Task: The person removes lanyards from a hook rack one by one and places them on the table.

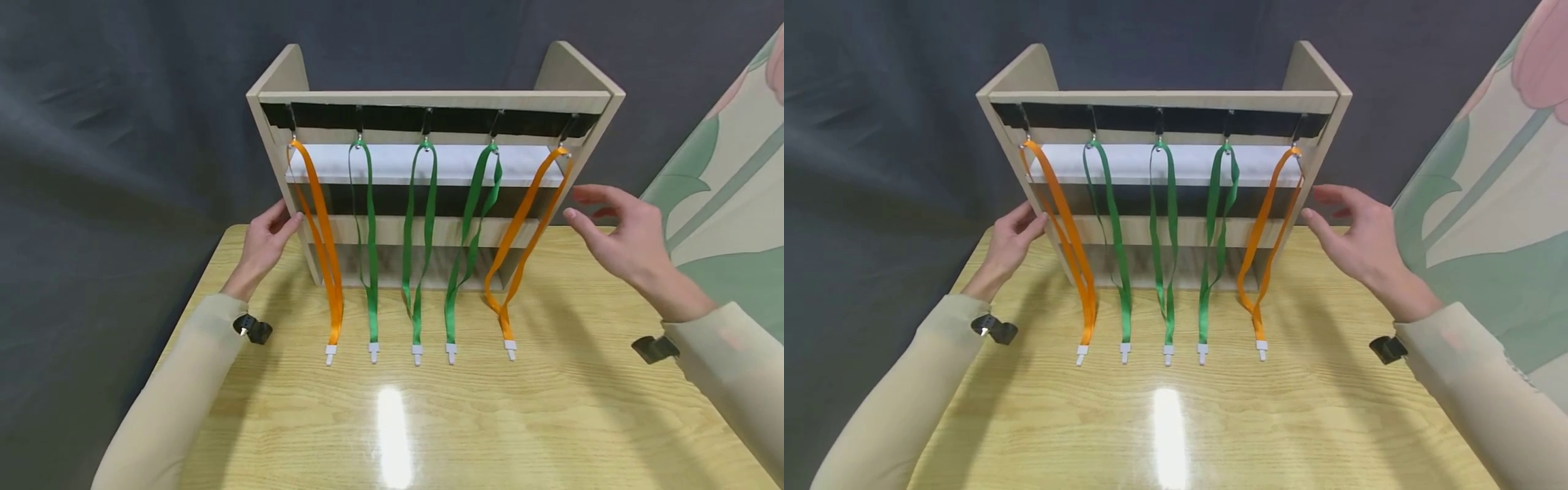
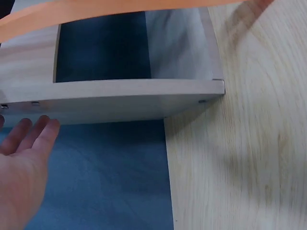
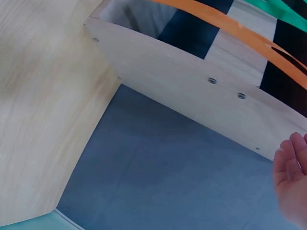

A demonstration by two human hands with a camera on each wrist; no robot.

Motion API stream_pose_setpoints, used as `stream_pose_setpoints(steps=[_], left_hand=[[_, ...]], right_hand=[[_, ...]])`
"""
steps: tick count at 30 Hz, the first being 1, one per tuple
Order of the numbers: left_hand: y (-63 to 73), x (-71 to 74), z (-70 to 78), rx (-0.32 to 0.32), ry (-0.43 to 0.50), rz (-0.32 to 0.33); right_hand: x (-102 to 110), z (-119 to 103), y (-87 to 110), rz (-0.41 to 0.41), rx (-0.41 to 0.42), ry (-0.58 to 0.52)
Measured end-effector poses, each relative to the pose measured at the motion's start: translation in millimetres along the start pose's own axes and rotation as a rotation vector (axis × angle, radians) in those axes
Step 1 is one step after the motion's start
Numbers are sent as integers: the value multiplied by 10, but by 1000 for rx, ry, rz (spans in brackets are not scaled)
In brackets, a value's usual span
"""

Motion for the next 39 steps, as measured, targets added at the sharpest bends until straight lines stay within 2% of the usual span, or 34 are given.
stream_pose_setpoints(steps=[4, 8, 15, 21, 24, 31, 39], left_hand=[[35, 19, 90, -2, -11, 20], [33, 13, 70, 0, 3, 37], [-72, -66, -260, 4, 75, 54], [-90, -83, -307, -7, 72, 66], [-90, -84, -291, -3, 82, 55], [5, -19, 47, -8, 66, 31], [14, -12, 52, -8, 59, 21]], right_hand=[[-7, -52, -21, 1, 5, -43], [-21, -81, -36, 7, -3, -76], [-39, -139, -48, 27, 3, -106], [-68, -176, -84, 39, 33, -153], [-82, -200, -94, 40, 24, -150], [-97, -297, -124, 39, 34, -114], [-122, -373, -175, 36, -8, -72]])
Point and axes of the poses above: each hand's wrist, its own y-axis away from the middle knuckle, its own x-axis out of the back of the hand, z = x × y, the point moved 4 cm from there along -y, towards the middle knuckle, and after that the axes turned 12 degrees about -y, right-handed, at the moved point
